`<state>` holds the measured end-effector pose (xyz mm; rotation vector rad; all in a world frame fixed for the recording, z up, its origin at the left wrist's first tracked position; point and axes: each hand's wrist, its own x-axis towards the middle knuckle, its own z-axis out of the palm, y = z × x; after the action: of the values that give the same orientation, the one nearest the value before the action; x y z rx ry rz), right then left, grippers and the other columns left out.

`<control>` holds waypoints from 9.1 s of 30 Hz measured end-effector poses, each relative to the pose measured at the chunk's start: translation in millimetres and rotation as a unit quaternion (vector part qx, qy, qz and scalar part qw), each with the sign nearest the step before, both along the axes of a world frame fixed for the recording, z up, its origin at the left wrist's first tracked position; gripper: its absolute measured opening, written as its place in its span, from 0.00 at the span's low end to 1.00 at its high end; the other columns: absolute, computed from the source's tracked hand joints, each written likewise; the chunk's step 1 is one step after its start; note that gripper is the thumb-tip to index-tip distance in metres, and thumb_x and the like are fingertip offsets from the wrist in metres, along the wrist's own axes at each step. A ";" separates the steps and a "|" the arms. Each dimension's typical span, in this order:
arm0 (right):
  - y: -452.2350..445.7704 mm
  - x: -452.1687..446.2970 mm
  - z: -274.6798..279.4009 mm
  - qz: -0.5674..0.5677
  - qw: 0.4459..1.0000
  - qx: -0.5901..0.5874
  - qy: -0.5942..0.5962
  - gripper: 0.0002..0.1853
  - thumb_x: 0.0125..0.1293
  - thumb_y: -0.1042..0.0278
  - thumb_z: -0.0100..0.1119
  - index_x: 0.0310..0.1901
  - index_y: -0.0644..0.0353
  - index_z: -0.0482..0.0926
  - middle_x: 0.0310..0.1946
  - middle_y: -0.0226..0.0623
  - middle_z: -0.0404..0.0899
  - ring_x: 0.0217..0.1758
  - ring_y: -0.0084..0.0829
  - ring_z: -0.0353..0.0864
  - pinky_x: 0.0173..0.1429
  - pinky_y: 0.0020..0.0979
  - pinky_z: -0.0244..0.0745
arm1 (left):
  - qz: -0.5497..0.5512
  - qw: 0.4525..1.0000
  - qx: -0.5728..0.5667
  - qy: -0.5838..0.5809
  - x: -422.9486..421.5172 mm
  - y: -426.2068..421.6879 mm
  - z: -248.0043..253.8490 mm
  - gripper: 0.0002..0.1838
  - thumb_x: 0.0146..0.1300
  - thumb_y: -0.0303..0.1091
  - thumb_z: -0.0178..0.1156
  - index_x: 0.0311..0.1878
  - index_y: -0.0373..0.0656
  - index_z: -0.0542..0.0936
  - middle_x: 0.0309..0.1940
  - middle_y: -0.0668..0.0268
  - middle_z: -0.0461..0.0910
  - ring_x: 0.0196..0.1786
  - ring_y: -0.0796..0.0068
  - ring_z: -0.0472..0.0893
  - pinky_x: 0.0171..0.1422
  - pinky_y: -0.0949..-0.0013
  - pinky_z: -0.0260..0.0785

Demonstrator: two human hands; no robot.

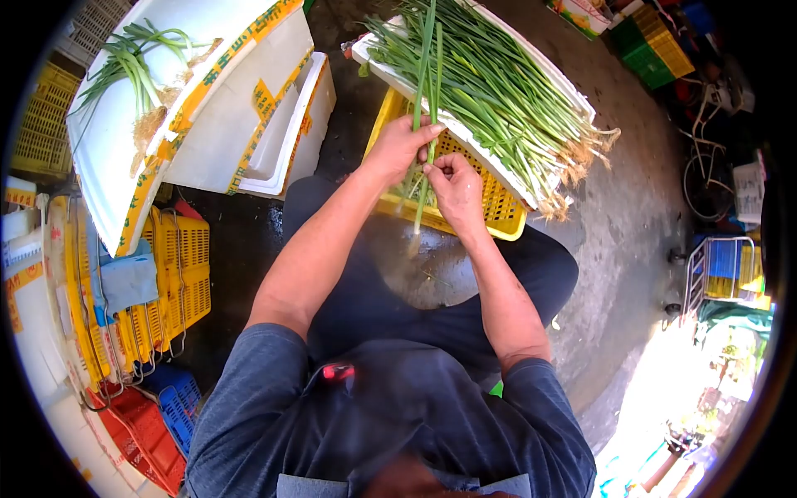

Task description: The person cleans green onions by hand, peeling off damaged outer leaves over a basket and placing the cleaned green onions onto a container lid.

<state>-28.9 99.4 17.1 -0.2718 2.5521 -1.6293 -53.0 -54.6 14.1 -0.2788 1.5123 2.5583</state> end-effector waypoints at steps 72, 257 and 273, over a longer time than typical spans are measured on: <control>74.0 152.5 38.7 0.228 0.969 0.032 -0.089 0.07 0.64 0.75 0.66 0.39 0.62 0.76 0.29 0.41 0.80 0.29 0.34 0.81 0.34 0.33 0.74 | 0.099 0.993 -0.049 -0.051 -11.4 -10.5 -17.6 0.11 0.69 0.38 0.65 0.37 0.45 0.74 0.23 0.73 0.73 0.21 0.82 0.68 0.24 0.74 0.61; 200.4 -62.1 15.7 -0.017 0.926 0.247 0.287 0.07 0.69 0.76 0.55 0.47 0.64 0.78 0.39 0.51 0.79 0.43 0.56 0.80 0.47 0.45 0.75 | -0.159 0.986 0.040 -0.016 22.5 -41.4 32.1 0.15 0.74 0.45 0.59 0.36 0.43 0.77 0.21 0.73 0.69 0.19 0.84 0.65 0.22 0.77 0.56; 153.3 -74.2 20.8 0.105 0.986 0.065 -0.115 0.14 0.70 0.67 0.57 0.51 0.65 0.80 0.38 0.39 0.85 0.32 0.28 0.84 0.39 0.32 0.78 | -0.020 0.987 0.150 0.050 15.9 -51.1 28.4 0.16 0.76 0.48 0.55 0.41 0.43 0.76 0.23 0.70 0.73 0.22 0.77 0.70 0.25 0.73 0.62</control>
<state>-103.1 252.7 37.9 -0.3093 2.3541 -1.3303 -37.0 -105.7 42.5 -0.0814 1.1241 2.7546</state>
